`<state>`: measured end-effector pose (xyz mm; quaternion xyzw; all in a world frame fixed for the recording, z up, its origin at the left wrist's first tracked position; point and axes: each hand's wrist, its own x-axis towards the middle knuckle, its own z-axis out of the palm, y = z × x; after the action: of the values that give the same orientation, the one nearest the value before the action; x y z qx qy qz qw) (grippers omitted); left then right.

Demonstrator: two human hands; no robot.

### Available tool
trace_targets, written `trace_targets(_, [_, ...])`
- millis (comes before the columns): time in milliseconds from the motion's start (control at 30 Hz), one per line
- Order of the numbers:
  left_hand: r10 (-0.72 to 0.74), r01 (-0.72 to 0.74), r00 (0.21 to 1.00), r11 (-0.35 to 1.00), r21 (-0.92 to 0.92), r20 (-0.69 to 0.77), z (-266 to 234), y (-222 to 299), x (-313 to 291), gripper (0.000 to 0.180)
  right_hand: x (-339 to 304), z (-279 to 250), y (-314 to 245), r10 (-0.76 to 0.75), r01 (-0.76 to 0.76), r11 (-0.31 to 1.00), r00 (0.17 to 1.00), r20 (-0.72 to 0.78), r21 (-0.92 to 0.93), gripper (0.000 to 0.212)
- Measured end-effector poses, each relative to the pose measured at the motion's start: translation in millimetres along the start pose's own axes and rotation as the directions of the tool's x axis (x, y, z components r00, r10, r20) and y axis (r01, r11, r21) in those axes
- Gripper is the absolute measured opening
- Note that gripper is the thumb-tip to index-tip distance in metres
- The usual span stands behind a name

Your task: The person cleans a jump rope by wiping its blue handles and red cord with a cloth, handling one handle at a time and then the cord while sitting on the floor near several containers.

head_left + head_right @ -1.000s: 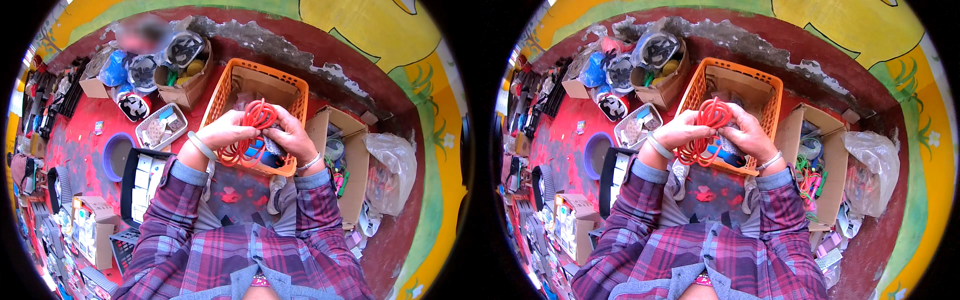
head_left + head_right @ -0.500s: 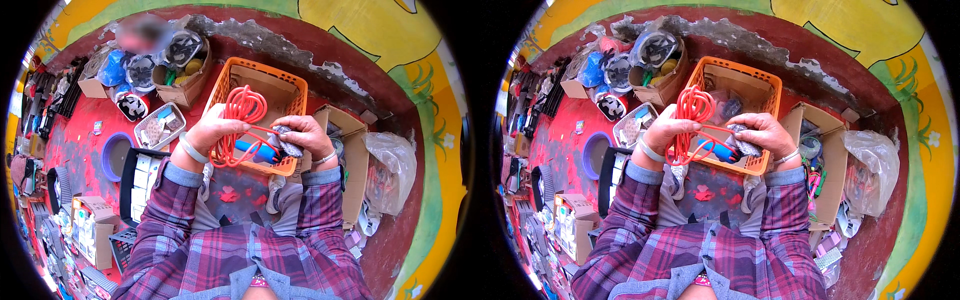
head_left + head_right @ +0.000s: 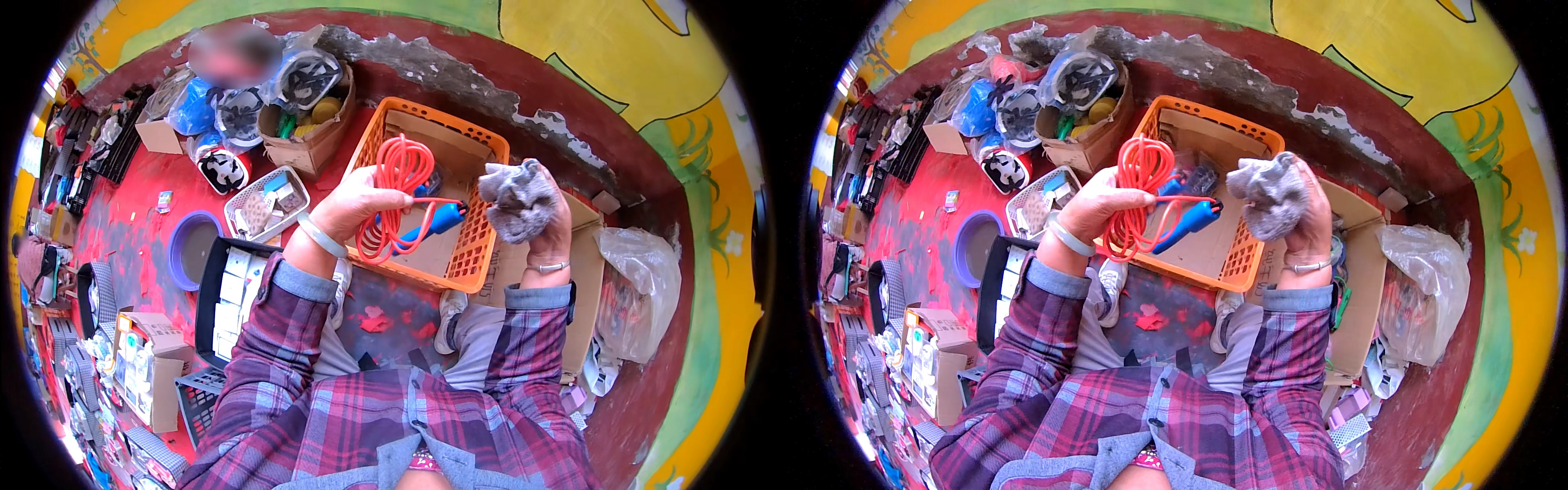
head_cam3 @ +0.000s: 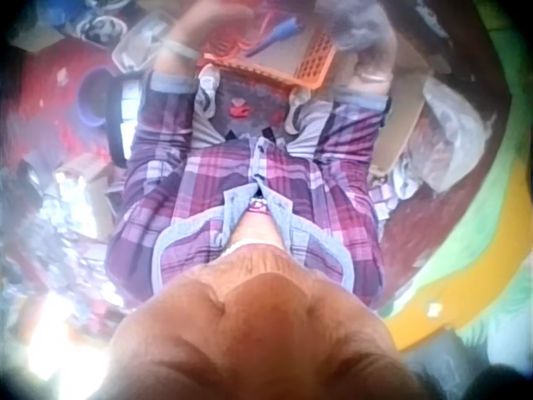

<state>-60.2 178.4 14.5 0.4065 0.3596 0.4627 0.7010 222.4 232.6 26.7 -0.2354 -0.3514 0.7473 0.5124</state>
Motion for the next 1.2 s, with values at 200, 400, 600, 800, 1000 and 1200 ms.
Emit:
trace_targets(200, [-0.022,0.008,0.998,0.971,0.238,0.056,9,-2,4,0.035,0,26,27,0.113,-0.080,0.946,0.989,0.092,-0.313,0.042])
trace_targets(400, [-0.107,0.089,0.994,0.947,0.308,0.040,11,-14,12,0.034,5,38,61,0.264,-0.156,0.850,0.953,0.151,-0.502,0.050])
trace_targets(600, [-0.006,-0.005,0.999,0.977,0.212,0.049,7,-33,18,0.033,6,36,65,0.254,-0.099,0.867,0.931,0.263,-0.488,0.069])
trace_targets(800, [-0.061,0.040,0.996,0.958,0.285,0.065,9,-33,20,0.032,6,29,59,0.289,-0.059,0.713,0.933,0.216,-0.699,0.058])
trace_targets(1000, [-0.068,0.072,0.997,0.991,0.113,-0.040,12,-13,10,0.030,7,16,41,0.214,-0.043,0.416,0.976,0.052,-0.908,0.052])
trace_targets(1200, [-0.061,0.063,0.997,0.996,0.058,-0.046,12,-15,12,0.026,8,9,43,0.237,-0.115,0.532,0.971,0.017,-0.839,0.044])
